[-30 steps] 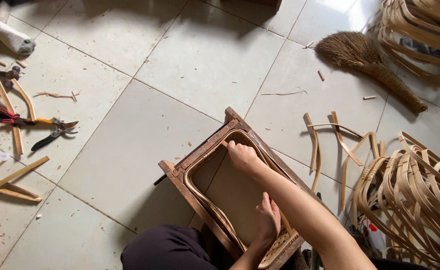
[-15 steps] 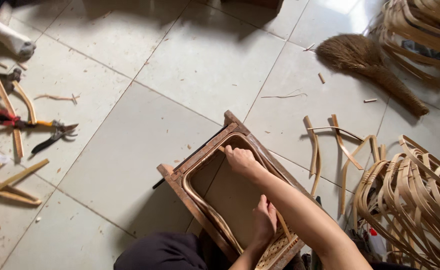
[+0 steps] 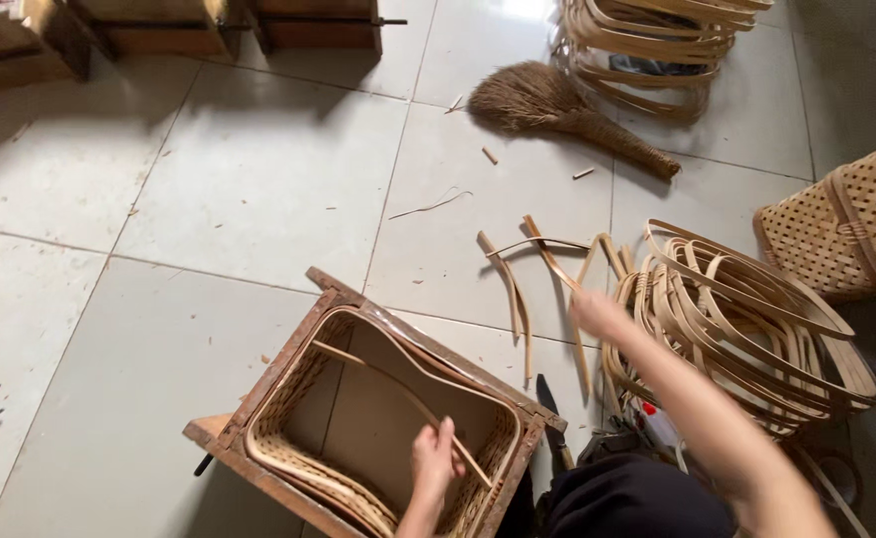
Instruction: The person sits on the floor fitting a woven bamboo basket body into a wooden frame, pressing and shaping the rim, then laying curved bamboo strips across the basket and tapping them into place with a hammer. Piles of bamboo strips and finished baskets surround the work area.
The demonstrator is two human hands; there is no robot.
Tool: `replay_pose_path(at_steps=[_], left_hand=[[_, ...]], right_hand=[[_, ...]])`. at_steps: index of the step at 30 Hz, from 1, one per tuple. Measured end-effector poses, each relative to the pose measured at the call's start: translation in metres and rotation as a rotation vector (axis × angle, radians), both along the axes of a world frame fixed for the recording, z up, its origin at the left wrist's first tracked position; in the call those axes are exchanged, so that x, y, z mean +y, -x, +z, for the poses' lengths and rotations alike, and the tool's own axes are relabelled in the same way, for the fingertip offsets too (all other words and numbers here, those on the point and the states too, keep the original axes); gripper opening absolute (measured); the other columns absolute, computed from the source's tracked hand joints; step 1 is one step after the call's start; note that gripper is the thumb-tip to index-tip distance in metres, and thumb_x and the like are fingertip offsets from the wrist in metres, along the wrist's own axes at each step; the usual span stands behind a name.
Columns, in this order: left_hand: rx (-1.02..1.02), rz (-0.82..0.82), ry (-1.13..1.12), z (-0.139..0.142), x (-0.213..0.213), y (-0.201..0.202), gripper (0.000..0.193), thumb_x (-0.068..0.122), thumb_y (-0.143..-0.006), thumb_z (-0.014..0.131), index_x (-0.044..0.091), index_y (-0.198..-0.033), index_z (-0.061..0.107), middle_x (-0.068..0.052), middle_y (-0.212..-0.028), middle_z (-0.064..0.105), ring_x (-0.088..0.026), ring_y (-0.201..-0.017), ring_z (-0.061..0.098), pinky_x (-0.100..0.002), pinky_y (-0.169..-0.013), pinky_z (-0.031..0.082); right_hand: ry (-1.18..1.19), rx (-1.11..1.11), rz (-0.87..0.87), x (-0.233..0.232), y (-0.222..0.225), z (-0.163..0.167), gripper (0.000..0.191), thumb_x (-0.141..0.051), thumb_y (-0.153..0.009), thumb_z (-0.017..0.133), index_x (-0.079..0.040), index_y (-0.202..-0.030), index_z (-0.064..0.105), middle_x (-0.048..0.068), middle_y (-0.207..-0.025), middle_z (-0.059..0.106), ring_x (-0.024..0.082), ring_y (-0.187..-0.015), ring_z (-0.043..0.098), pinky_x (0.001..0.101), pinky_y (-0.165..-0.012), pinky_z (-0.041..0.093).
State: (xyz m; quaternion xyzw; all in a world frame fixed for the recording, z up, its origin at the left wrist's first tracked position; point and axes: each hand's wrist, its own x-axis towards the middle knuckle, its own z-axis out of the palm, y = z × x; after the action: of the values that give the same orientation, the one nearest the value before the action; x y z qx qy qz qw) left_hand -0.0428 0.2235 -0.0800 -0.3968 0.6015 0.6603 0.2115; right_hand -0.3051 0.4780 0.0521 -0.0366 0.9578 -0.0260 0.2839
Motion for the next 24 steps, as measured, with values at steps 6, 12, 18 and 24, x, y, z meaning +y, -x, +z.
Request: replay_pose_path(at_steps=[6,12,18,24], left_hand=[[0.053,-0.611,0.223,0.0,0.001,-0.079,0.027,0.029,-0.083,0.083,0.015,-0.106,0.083,-0.003,-0.093,0.082,-0.01,-0.084,0.079,-0.027,-0.084,0.059],[0.135,-0.561,0.28,0.008,-0.009,-0.09,0.027,0.024,-0.074,0.089,0.019,-0.101,0.086,-0.004,-0.09,0.082,-0.014,-0.083,0.08,-0.028,-0.081,0.062],[0.239,-0.539,0.39,0.051,0.004,-0.076,0.039,0.032,-0.083,0.082,0.02,-0.119,0.077,-0.002,-0.11,0.078,-0.015,-0.082,0.08,-0.034,-0.084,0.063],[0.821,-0.282,0.575,0.105,-0.006,-0.05,0.07,0.033,-0.101,0.067,0.004,-0.158,0.037,-0.023,-0.15,0.053,-0.03,-0.119,0.064,-0.048,-0.094,0.053]], right_hand=[[-0.165,0.115,-0.118,0.022,-0.087,-0.076,0.024,-0.022,-0.097,0.059,-0.004,-0.112,0.065,0.014,-0.089,0.074,0.025,-0.076,0.072,0.0372,-0.068,0.064],[0.229,0.056,-0.292,0.027,-0.092,-0.011,0.043,-0.019,-0.099,0.055,-0.016,-0.142,0.054,0.017,-0.091,0.079,0.03,-0.078,0.075,0.042,-0.07,0.064],[0.956,0.128,-0.04,0.002,-0.05,0.163,0.028,-0.022,-0.1,0.055,-0.015,-0.123,0.069,0.004,-0.114,0.078,0.013,-0.103,0.072,0.0274,-0.086,0.062],[0.791,0.946,0.801,-0.136,-0.095,0.224,0.009,-0.021,-0.099,0.066,-0.013,-0.104,0.066,0.005,-0.083,0.066,0.014,-0.065,0.061,0.0281,-0.048,0.051]])
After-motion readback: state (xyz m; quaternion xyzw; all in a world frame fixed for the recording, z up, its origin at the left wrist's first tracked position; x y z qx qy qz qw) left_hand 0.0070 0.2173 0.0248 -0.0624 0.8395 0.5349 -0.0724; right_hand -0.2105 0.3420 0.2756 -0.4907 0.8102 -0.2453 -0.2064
